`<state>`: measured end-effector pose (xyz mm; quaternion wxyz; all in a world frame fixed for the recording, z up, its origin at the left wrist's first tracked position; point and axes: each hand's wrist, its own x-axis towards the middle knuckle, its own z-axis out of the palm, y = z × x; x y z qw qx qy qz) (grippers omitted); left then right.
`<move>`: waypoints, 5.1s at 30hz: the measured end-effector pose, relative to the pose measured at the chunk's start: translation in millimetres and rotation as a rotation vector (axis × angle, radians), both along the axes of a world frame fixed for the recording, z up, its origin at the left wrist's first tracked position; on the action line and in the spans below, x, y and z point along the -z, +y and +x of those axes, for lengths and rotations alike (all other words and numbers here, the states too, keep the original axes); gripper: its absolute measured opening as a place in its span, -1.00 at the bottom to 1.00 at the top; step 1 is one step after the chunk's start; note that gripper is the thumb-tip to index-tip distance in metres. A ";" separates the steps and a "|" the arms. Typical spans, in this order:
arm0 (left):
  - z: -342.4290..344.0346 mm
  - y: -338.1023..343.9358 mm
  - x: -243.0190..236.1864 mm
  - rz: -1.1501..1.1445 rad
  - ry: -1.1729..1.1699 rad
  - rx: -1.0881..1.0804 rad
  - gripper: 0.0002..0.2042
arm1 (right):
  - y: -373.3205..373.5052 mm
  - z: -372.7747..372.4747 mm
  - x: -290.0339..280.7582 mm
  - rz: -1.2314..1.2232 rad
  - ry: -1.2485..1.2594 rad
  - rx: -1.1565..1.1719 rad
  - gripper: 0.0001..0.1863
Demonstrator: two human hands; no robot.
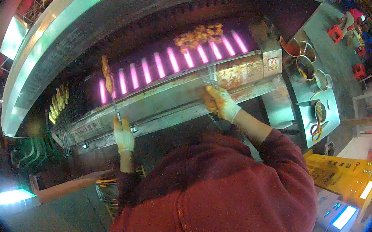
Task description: The person grills skewers of meat and vegetables on a smokeless barbecue grill. They repeatedly turn the skewers, brush them with sauce, and sprinkle seasoning to cook them evenly.
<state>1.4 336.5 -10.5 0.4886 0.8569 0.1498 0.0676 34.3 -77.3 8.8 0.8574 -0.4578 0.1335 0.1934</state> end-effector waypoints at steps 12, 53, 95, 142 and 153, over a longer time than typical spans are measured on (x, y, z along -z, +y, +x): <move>50.7 -288.4 6.6 -2.034 0.249 0.395 -0.61 | -185.0 65.6 27.7 0.118 0.121 -0.239 -0.62; 67.6 -260.1 0.2 -1.021 0.415 0.004 -0.74 | -496.9 14.7 25.0 -1.479 0.126 0.664 -0.48; 57.4 -275.0 1.7 -1.128 0.377 -0.009 -0.86 | -265.8 89.1 -64.6 -0.284 -0.386 0.683 -0.80; 57.8 -292.6 -2.8 0.412 0.059 -0.070 -0.49 | -73.7 124.6 -24.8 -0.835 -0.754 0.026 -0.71; 45.1 -257.2 6.5 -0.654 0.176 0.094 -0.58 | -60.9 188.5 -101.3 -0.441 -0.700 0.279 -0.70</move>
